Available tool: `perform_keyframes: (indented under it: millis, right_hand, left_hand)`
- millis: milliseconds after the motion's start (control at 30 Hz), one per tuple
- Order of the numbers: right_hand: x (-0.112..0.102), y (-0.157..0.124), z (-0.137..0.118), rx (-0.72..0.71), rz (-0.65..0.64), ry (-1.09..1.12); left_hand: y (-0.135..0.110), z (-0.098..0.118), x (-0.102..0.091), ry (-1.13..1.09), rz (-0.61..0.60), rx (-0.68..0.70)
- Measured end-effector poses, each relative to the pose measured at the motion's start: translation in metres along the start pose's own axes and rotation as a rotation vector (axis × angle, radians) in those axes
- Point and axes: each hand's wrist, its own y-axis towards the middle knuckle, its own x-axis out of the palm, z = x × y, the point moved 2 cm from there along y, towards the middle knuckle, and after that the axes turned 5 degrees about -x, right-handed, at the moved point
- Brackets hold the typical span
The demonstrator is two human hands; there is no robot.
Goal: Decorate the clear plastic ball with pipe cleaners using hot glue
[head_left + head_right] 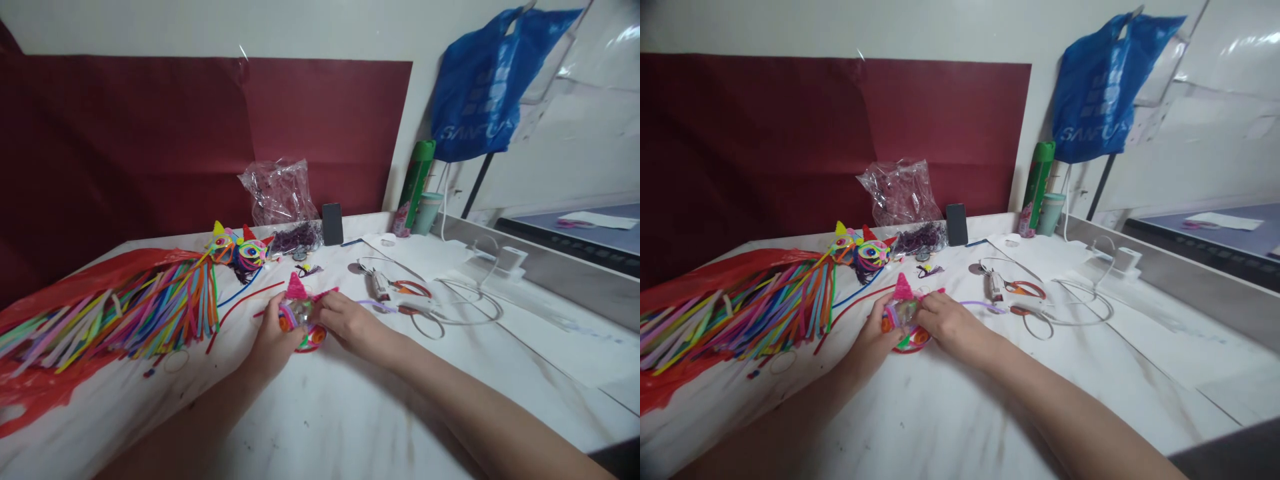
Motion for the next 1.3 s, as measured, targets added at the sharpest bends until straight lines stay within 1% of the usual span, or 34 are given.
perform_keyframes:
  millis: [167,267,467,567,667,733,833,933,1033,1167,1300]
  right_hand:
    - [0.003,0.003,-0.002,-0.023,-0.030,-0.084]
    - [0.004,0.004,-0.004,-0.059,-0.035,-0.142]
    - [0.007,0.004,-0.004,-0.035,-0.024,-0.187]
    - [0.008,0.004,-0.005,-0.068,-0.056,-0.217]
    - [0.009,0.005,-0.007,-0.072,-0.072,-0.239]
    - [0.009,0.005,-0.006,-0.071,-0.069,-0.220]
    - [0.008,0.002,0.001,-0.056,-0.036,-0.173]
    - [0.007,-0.003,0.011,0.003,0.036,-0.084]
    - [0.006,-0.007,0.016,0.045,0.101,0.011]
    - [0.007,-0.009,0.015,0.114,0.086,0.020]
    - [0.010,-0.010,0.013,0.103,0.059,-0.007]
  left_hand:
    - [0.003,-0.002,0.000,-0.015,-0.041,0.007]
    - [0.003,-0.002,0.000,-0.014,-0.029,0.004]
    - [0.003,-0.002,-0.001,-0.033,-0.013,0.033]
    - [0.005,-0.005,-0.001,-0.046,-0.034,0.032]
    - [0.007,-0.007,-0.001,-0.074,-0.052,0.041]
    - [0.007,-0.007,-0.002,-0.075,-0.053,0.046]
    - [0.006,-0.005,-0.003,-0.017,-0.039,0.047]
    - [0.005,-0.005,-0.004,0.013,-0.033,0.037]
    - [0.006,-0.006,-0.004,-0.015,-0.039,0.029]
    - [0.008,-0.008,-0.006,-0.032,-0.034,0.018]
    - [0.006,-0.005,-0.007,-0.020,-0.032,-0.006]
